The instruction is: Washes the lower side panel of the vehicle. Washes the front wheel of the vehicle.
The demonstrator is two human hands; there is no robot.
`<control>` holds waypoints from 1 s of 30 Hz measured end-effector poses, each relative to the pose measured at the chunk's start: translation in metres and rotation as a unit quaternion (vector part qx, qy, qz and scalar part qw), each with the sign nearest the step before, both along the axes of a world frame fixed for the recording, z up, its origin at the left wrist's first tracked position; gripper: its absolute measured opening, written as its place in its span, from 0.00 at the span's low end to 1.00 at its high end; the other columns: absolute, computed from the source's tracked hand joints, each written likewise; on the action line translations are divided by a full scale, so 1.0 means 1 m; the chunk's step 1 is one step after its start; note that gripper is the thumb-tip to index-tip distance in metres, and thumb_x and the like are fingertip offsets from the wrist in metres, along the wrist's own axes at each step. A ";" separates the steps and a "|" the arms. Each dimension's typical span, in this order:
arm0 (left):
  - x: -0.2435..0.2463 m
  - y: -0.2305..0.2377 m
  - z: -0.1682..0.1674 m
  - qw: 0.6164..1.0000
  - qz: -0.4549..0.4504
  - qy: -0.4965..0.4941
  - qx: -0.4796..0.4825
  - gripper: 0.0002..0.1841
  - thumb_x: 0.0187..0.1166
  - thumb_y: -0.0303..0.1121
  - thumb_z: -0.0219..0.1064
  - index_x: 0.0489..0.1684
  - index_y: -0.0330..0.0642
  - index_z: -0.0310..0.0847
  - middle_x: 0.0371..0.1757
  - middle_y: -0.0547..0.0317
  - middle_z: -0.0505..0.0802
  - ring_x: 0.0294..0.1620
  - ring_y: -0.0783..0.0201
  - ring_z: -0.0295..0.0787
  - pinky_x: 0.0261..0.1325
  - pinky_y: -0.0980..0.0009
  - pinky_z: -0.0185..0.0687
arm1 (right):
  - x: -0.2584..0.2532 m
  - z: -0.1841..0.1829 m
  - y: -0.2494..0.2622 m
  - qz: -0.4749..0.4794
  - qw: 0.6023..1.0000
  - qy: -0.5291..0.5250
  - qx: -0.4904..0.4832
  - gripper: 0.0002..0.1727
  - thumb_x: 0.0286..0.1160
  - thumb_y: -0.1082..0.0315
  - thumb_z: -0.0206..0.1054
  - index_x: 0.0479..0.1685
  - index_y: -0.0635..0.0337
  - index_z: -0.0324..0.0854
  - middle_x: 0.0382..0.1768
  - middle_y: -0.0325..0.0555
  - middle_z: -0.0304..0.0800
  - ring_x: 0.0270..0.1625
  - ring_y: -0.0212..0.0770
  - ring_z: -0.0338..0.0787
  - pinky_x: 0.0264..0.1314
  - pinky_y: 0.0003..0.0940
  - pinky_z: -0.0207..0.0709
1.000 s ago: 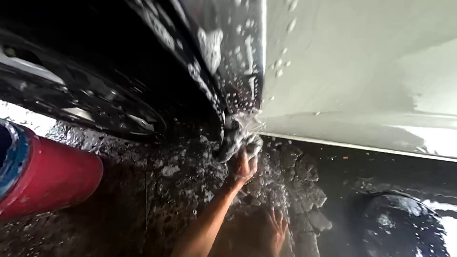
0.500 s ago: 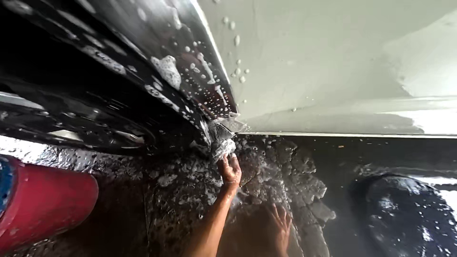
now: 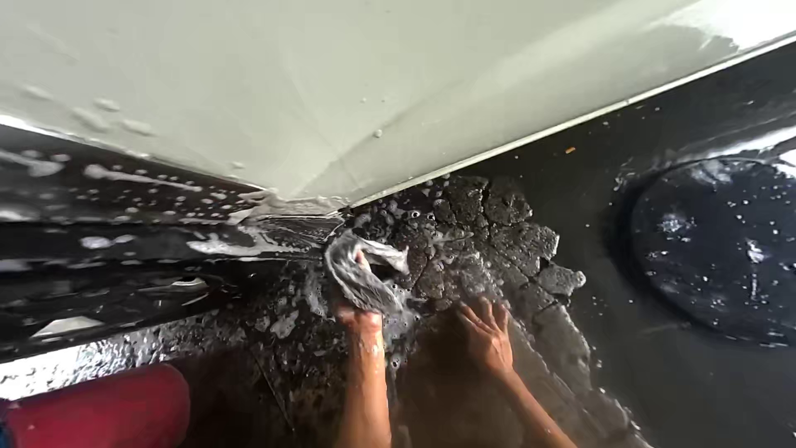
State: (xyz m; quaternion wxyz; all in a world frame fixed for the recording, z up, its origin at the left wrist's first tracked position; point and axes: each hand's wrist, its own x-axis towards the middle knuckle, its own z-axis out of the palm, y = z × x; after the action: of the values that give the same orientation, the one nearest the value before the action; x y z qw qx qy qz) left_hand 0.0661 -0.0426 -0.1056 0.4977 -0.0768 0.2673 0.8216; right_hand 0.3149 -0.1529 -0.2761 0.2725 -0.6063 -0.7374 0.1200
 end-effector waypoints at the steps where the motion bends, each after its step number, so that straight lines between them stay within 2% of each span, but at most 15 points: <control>1: 0.001 0.010 0.013 1.000 -0.007 -0.001 0.010 0.20 0.93 0.43 0.42 0.64 0.42 0.76 0.57 0.53 0.92 0.60 0.57 0.91 0.62 0.60 0.89 | 0.000 0.000 0.000 0.005 1.000 0.005 -0.004 0.26 0.75 0.73 0.49 0.59 0.48 0.93 0.70 0.39 0.89 0.83 0.64 0.73 0.85 0.77 0.47; 2: 0.002 0.022 0.024 1.000 -0.018 0.000 0.018 0.20 0.92 0.43 0.43 0.60 0.42 0.78 0.55 0.52 0.92 0.59 0.57 0.92 0.61 0.59 0.90 | 0.000 0.001 0.000 0.008 1.000 0.006 -0.008 0.26 0.75 0.72 0.49 0.59 0.48 0.93 0.70 0.38 0.89 0.83 0.64 0.73 0.86 0.76 0.47; 4: 0.002 0.048 0.033 0.997 -0.057 -0.002 0.051 0.18 0.88 0.42 0.45 0.57 0.40 0.75 0.56 0.49 0.91 0.60 0.54 0.91 0.65 0.58 0.87 | 0.001 0.003 0.001 0.014 1.000 0.006 -0.014 0.27 0.74 0.74 0.48 0.59 0.47 0.93 0.71 0.37 0.89 0.84 0.64 0.73 0.86 0.76 0.47; 5: 0.001 0.061 0.029 0.995 -0.080 -0.003 0.067 0.16 0.84 0.39 0.49 0.54 0.38 0.76 0.53 0.48 0.91 0.56 0.53 0.91 0.62 0.59 0.89 | 0.001 0.004 0.000 0.016 1.000 0.007 -0.019 0.28 0.74 0.74 0.48 0.60 0.46 0.93 0.71 0.36 0.88 0.84 0.63 0.72 0.86 0.76 0.46; 7: 0.002 0.073 0.013 0.992 -0.107 0.038 0.059 0.13 0.88 0.36 0.48 0.53 0.41 0.76 0.49 0.53 0.92 0.52 0.59 0.92 0.57 0.62 0.90 | 0.001 0.002 -0.002 0.017 0.999 0.015 -0.022 0.28 0.75 0.75 0.48 0.61 0.44 0.92 0.72 0.35 0.87 0.85 0.62 0.72 0.87 0.75 0.46; 10: -0.006 0.050 -0.001 0.984 -0.141 0.098 0.052 0.13 0.89 0.34 0.48 0.57 0.42 0.78 0.53 0.54 0.91 0.56 0.58 0.90 0.63 0.56 0.87 | 0.003 0.002 0.000 0.012 0.999 0.029 -0.026 0.29 0.74 0.76 0.48 0.61 0.43 0.92 0.72 0.34 0.87 0.85 0.60 0.72 0.88 0.73 0.46; 13: -0.007 0.039 0.005 0.986 -0.130 0.106 0.017 0.13 0.85 0.31 0.48 0.50 0.42 0.81 0.46 0.53 0.94 0.49 0.59 0.93 0.51 0.60 0.91 | 0.003 0.001 0.001 0.007 0.998 0.050 -0.024 0.28 0.75 0.76 0.49 0.60 0.44 0.93 0.72 0.35 0.88 0.85 0.59 0.72 0.88 0.73 0.47; 16: -0.009 0.078 0.006 0.972 -0.154 0.173 0.033 0.19 0.93 0.39 0.38 0.54 0.45 0.77 0.45 0.59 0.92 0.49 0.64 0.91 0.53 0.64 0.89 | 0.003 -0.002 0.000 0.007 0.998 0.056 -0.027 0.28 0.74 0.76 0.50 0.60 0.43 0.92 0.72 0.34 0.87 0.85 0.57 0.72 0.88 0.72 0.49; 18: -0.005 0.088 0.004 0.972 -0.130 0.194 0.018 0.16 0.94 0.36 0.39 0.59 0.41 0.71 0.52 0.53 0.89 0.57 0.59 0.88 0.63 0.56 0.86 | 0.004 -0.003 -0.002 0.011 0.997 0.068 -0.036 0.27 0.76 0.76 0.50 0.59 0.43 0.93 0.72 0.34 0.88 0.86 0.55 0.71 0.89 0.71 0.47; 20: -0.005 0.066 0.000 0.966 -0.140 0.214 0.030 0.19 0.94 0.36 0.36 0.69 0.39 0.67 0.62 0.52 0.85 0.66 0.58 0.84 0.72 0.56 0.81 | 0.006 -0.003 -0.001 0.012 0.996 0.081 -0.037 0.26 0.75 0.76 0.51 0.56 0.42 0.94 0.71 0.33 0.88 0.87 0.53 0.71 0.90 0.69 0.46; 21: -0.007 0.049 -0.002 0.963 -0.143 0.228 0.017 0.20 0.93 0.37 0.35 0.66 0.40 0.69 0.60 0.53 0.87 0.64 0.59 0.85 0.69 0.58 0.83 | 0.006 -0.004 -0.001 0.011 0.996 0.087 -0.036 0.26 0.75 0.76 0.51 0.54 0.42 0.94 0.71 0.33 0.89 0.87 0.53 0.71 0.90 0.68 0.46; 23: -0.013 0.019 -0.005 0.956 -0.109 0.268 -0.043 0.22 0.91 0.40 0.32 0.49 0.43 0.75 0.42 0.58 0.90 0.46 0.65 0.90 0.49 0.64 0.89 | 0.006 -0.004 0.000 0.011 0.995 0.098 -0.036 0.24 0.76 0.75 0.53 0.52 0.43 0.95 0.70 0.33 0.89 0.87 0.52 0.70 0.91 0.67 0.45; 25: -0.029 -0.007 -0.009 0.951 -0.085 0.294 -0.047 0.25 0.92 0.40 0.31 0.45 0.41 0.77 0.37 0.59 0.91 0.40 0.67 0.91 0.43 0.69 0.90 | 0.006 -0.002 -0.003 0.011 0.994 0.105 -0.039 0.22 0.76 0.73 0.54 0.49 0.45 0.95 0.70 0.32 0.89 0.87 0.51 0.69 0.92 0.67 0.44; 28: -0.043 -0.027 -0.024 0.946 -0.117 0.300 -0.049 0.24 0.93 0.42 0.35 0.50 0.43 0.80 0.41 0.57 0.94 0.45 0.63 0.94 0.49 0.64 0.92 | 0.007 0.000 -0.001 0.015 0.992 0.121 -0.028 0.20 0.75 0.71 0.54 0.47 0.49 0.95 0.69 0.35 0.90 0.87 0.53 0.69 0.92 0.66 0.42; 30: -0.040 -0.029 -0.034 0.939 -0.155 0.302 -0.064 0.24 0.95 0.46 0.34 0.60 0.48 0.78 0.51 0.59 0.93 0.55 0.62 0.92 0.60 0.61 0.89 | 0.008 0.000 0.000 0.017 0.990 0.135 -0.020 0.20 0.75 0.71 0.54 0.45 0.51 0.95 0.68 0.37 0.91 0.87 0.53 0.70 0.92 0.66 0.41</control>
State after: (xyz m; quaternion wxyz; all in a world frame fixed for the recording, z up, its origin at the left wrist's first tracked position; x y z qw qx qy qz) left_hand 0.0260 -0.0718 -0.1396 0.5088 0.1854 0.4654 0.7001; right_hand 0.3227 -0.1534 -0.2757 0.3556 -0.5769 -0.7017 0.2201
